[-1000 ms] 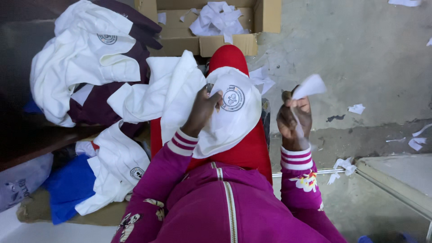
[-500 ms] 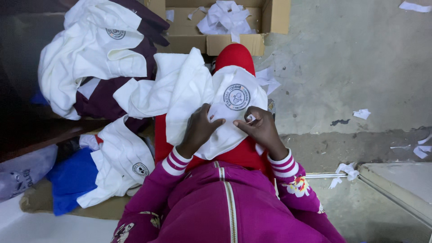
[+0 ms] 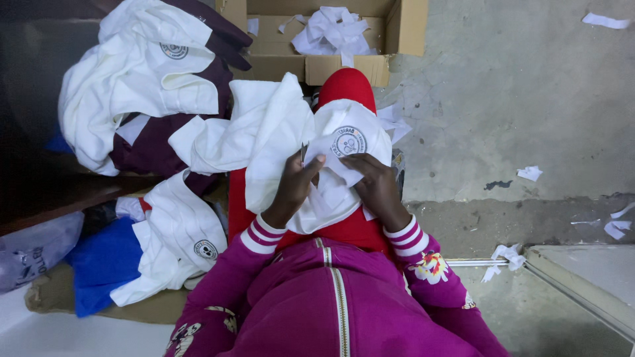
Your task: The person sits on the floor and peels protective plastic films off circular logos on white sweatshirts. They handle the garments one at a time, removing the film and discarding it into a nearby cardboard box.
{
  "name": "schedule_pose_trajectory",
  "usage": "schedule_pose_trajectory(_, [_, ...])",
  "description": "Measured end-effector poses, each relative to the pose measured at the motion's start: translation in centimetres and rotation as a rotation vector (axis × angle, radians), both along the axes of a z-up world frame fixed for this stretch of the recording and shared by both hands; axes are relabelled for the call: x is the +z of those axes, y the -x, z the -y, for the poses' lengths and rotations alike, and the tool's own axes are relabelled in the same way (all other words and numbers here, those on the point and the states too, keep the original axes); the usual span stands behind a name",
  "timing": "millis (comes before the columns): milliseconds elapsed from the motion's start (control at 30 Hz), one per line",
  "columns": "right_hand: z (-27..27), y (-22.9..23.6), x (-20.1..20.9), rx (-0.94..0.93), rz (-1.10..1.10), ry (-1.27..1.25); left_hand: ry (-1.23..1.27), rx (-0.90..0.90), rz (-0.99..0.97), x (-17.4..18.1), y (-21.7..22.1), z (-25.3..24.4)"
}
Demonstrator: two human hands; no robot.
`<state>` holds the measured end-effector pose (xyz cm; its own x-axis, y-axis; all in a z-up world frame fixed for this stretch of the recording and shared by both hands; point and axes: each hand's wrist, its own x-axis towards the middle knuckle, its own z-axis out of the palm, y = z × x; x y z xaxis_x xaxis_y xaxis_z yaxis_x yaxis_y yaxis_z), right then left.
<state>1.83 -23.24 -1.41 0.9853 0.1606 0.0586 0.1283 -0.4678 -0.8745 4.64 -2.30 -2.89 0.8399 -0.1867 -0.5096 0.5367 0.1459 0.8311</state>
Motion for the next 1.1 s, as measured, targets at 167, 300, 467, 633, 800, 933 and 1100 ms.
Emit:
schedule_pose_trajectory(167, [0.0,0.2,-1.3,-0.078,0.056,-0.224,-0.081,-0.133,0.519,1.2,-0.7,-0.3])
schedule_pose_trajectory(300, [-0.1,0.0,-0.7,-0.04,0.07,-0.307,-0.111,-0.195,0.603,1.1,-1.3,0.6])
schedule_pose_trajectory(467, [-0.4,0.3,-2.0,-0.164,-0.117,-0.419,-0.048,-0.195,0.437,2.3,-1.4,2.1])
schedule_pose_trajectory(633, [-1.4,-0.4,-1.7,-0.33,-0.299,-0.532,-0.079,-0.112,0.498,1.9,-2.0,3.5])
schedule_pose_trajectory(800, [-1.9,-1.0,-4.0,-0.387,-0.355,-0.643,-0.469,-0.189,0.869,2.6,-1.9,3.7])
schedule_pose_trajectory(933, [-1.2,-0.5,-6.6,-0.432,-0.43,-0.739,-0.504,-0.279,0.958,-0.5,-1.0,3.3])
schedule_pose_trajectory(1100, [1.7,-1.5,-7.2,-0.651,-0.645,-1.319,-0.076,-0.082,0.45,-4.0,0.8,3.3])
